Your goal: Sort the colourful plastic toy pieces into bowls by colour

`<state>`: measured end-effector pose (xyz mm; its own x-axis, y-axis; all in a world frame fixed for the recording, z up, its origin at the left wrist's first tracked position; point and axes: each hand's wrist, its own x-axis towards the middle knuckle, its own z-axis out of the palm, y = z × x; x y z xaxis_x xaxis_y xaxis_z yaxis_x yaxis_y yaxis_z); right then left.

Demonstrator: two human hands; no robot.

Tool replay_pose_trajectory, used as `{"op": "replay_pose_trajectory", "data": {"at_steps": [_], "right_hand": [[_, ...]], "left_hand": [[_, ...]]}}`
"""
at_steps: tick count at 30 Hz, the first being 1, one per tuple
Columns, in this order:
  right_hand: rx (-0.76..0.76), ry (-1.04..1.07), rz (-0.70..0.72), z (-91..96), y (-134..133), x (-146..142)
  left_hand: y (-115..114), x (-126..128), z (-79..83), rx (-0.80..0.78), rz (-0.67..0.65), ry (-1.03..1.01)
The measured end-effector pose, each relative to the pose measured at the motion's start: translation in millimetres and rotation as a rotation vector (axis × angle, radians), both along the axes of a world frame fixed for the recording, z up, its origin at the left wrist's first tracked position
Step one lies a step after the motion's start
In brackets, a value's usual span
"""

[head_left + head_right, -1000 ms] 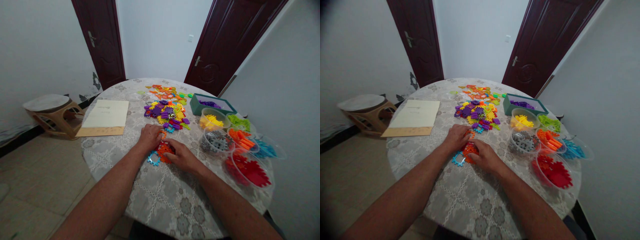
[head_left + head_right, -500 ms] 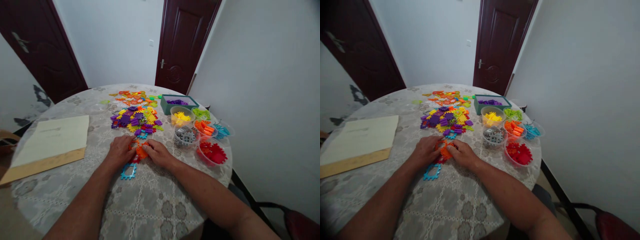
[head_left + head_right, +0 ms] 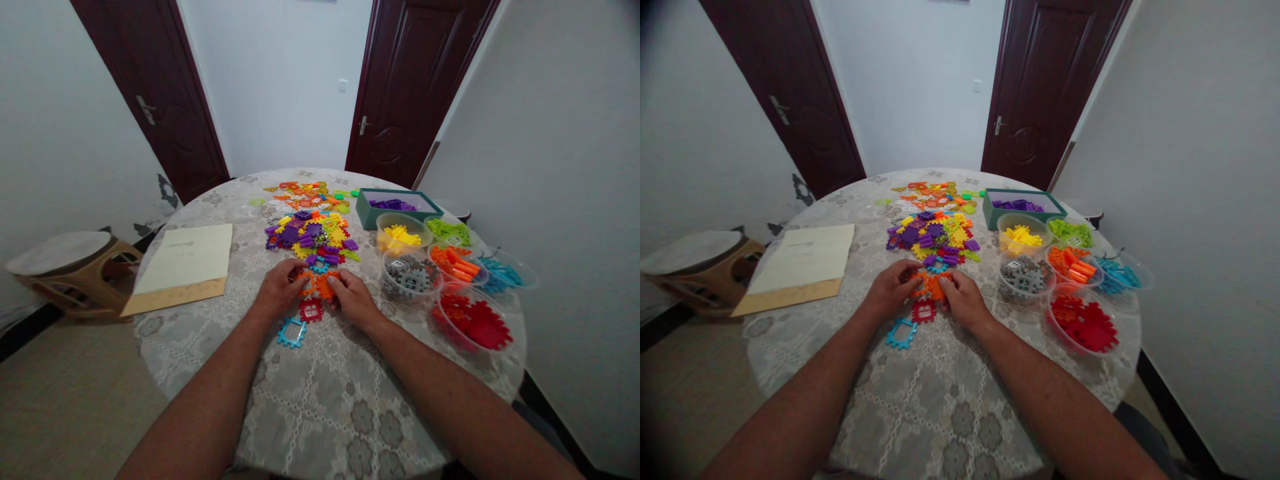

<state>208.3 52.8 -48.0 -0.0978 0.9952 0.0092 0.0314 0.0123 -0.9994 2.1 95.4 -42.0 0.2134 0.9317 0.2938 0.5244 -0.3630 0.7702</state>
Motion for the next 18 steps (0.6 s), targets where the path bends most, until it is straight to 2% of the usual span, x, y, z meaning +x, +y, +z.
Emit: {"op": "replay_pose_trajectory", "data": {"at_steps": [6, 9, 12, 15, 16, 18], "right_hand": [[0.044, 0.041, -0.009, 7.8, -2.4, 0.7], [0.05, 0.029, 0.033, 10.7, -4.1, -1.1], [0.067, -0.02, 0.077, 8.9, -5.0, -3.0], [0.117, -0.082, 0.046, 4.7, -3.5, -1.4], [0.142, -0.115, 0.022, 4.7, -2.6, 0.0], [0.197, -0.208, -0.035, 10.2, -1.0, 3.6]], "left_hand": [[-1.2, 3.6, 3.1, 0.004, 0.022, -0.076], [-3.3, 5.7, 4.2, -0.012, 0.02, -0.129], [-7.3, 8.2, 8.8, -0.163, -0.067, -0.256], [-10.4, 8.7, 14.6, -0.335, -0.179, -0.413], [-10.6, 8.0, 16.1, -0.362, -0.185, -0.444], [-8.9, 5.2, 18.2, -0.342, -0.117, -0.45]]}}
